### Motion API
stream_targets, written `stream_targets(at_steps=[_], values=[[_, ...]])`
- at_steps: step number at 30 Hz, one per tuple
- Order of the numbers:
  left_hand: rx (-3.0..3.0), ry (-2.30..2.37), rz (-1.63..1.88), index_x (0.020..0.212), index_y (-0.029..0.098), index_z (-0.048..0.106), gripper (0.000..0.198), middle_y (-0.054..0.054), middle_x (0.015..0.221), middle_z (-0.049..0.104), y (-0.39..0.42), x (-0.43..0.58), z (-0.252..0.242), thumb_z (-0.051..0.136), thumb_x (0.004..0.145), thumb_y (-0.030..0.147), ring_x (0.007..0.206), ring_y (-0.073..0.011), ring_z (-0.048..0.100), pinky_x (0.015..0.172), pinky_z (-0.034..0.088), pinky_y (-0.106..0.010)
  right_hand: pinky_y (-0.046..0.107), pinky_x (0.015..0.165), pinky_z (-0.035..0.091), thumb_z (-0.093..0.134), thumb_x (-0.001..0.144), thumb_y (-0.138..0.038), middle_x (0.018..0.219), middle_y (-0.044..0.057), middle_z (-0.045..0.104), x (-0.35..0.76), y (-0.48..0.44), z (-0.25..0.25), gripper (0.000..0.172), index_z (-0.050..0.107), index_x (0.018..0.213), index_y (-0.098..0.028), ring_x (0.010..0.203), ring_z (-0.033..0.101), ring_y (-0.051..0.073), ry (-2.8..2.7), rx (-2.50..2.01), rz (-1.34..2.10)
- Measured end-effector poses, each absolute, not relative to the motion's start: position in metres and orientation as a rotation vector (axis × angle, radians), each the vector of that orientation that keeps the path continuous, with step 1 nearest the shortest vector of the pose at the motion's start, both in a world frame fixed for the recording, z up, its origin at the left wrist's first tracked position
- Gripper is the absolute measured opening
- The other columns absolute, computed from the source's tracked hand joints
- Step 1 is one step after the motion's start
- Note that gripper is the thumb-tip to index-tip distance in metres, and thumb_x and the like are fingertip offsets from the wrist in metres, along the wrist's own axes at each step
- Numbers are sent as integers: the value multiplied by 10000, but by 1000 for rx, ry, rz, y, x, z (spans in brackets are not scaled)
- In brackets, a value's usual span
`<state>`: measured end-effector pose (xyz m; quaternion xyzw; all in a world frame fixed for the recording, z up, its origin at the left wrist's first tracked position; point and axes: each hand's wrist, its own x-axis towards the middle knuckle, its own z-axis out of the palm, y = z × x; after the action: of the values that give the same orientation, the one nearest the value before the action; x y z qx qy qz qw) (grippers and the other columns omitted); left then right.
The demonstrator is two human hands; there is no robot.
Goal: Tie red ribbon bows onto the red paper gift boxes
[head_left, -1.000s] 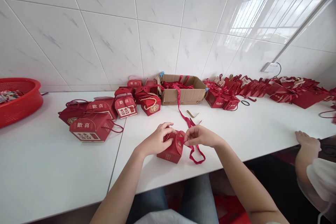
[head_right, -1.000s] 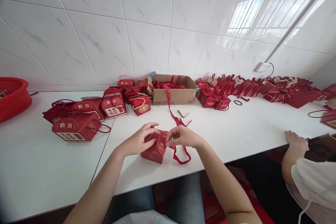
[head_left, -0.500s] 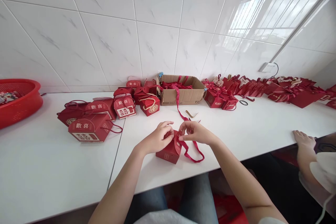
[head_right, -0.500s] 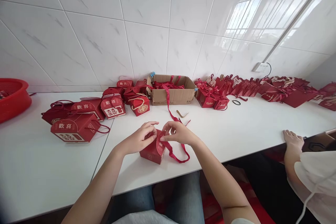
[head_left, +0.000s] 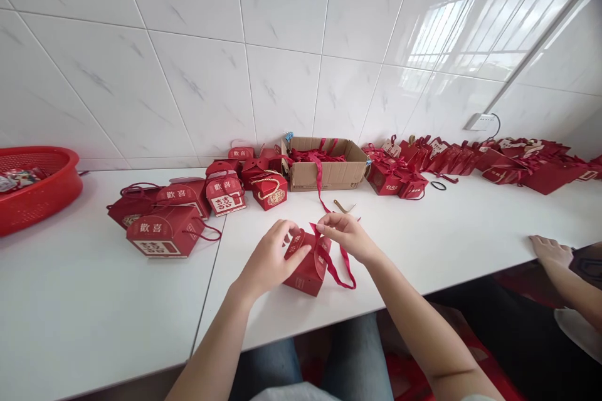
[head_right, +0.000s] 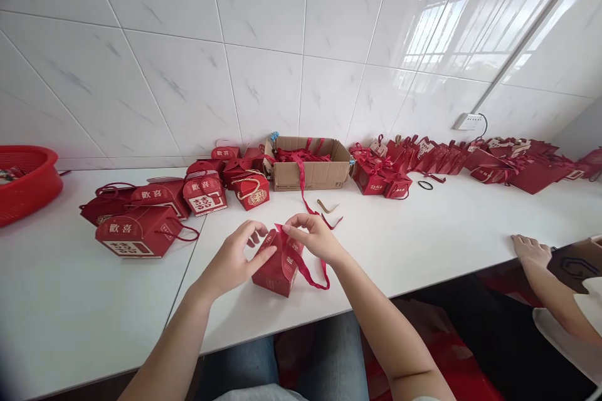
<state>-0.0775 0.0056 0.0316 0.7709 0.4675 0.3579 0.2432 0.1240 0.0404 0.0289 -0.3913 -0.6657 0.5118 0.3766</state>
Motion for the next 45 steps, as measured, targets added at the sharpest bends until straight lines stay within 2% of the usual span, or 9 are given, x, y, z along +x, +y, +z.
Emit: stream_targets(at_steps=[5, 9, 17, 32, 41, 45], values=[[1849, 1339, 1093, 979, 226, 476, 181, -13, 800, 628, 2, -83, 12, 526, 846, 339, 752, -165, 619, 697, 507, -291, 315, 855, 430, 616, 790, -417, 980, 53, 605, 114, 37, 20, 232, 639, 785, -186, 929, 572, 176, -1758, -1135, 1096], [1658, 1380, 1223, 1012, 215, 465, 253, -18, 793, 644, 6, -88, 7, 568, 822, 346, 744, -161, 621, 684, 498, -275, 309, 805, 458, 625, 773, -408, 1099, 70, 573, 102, 35, 13, 218, 660, 759, -193, 986, 571, 192, -1785, -1226, 1089], [1534, 1366, 1263, 1001, 220, 474, 290, -11, 792, 652, 5, -89, 3, 617, 796, 367, 733, -158, 612, 693, 480, -268, 334, 818, 413, 612, 784, -370, 1077, 42, 618, 89, 36, 24, 182, 674, 718, -213, 921, 597, 187, -1920, -1375, 900], [1484, 1351, 1313, 1000, 211, 501, 317, -26, 845, 631, 5, -87, 3, 635, 770, 382, 811, -177, 640, 713, 501, -284, 291, 755, 444, 636, 712, -292, 1041, 33, 636, 85, 40, 28, 109, 640, 651, -201, 855, 602, 171, -1854, -1384, 992], [1522, 1346, 1265, 1019, 210, 486, 331, -36, 872, 622, 4, -85, 5, 634, 779, 384, 848, -184, 634, 758, 503, -307, 298, 785, 445, 626, 716, -281, 1021, 34, 645, 86, 42, 26, 106, 646, 648, -203, 880, 612, 172, -1856, -1300, 1006], [1501, 1348, 1272, 951, 199, 518, 296, -41, 896, 600, 7, -81, 6, 590, 801, 444, 851, -181, 606, 711, 497, -279, 318, 815, 439, 624, 729, -288, 996, 38, 653, 86, 42, 26, 114, 654, 659, -203, 885, 612, 178, -1877, -1298, 994]])
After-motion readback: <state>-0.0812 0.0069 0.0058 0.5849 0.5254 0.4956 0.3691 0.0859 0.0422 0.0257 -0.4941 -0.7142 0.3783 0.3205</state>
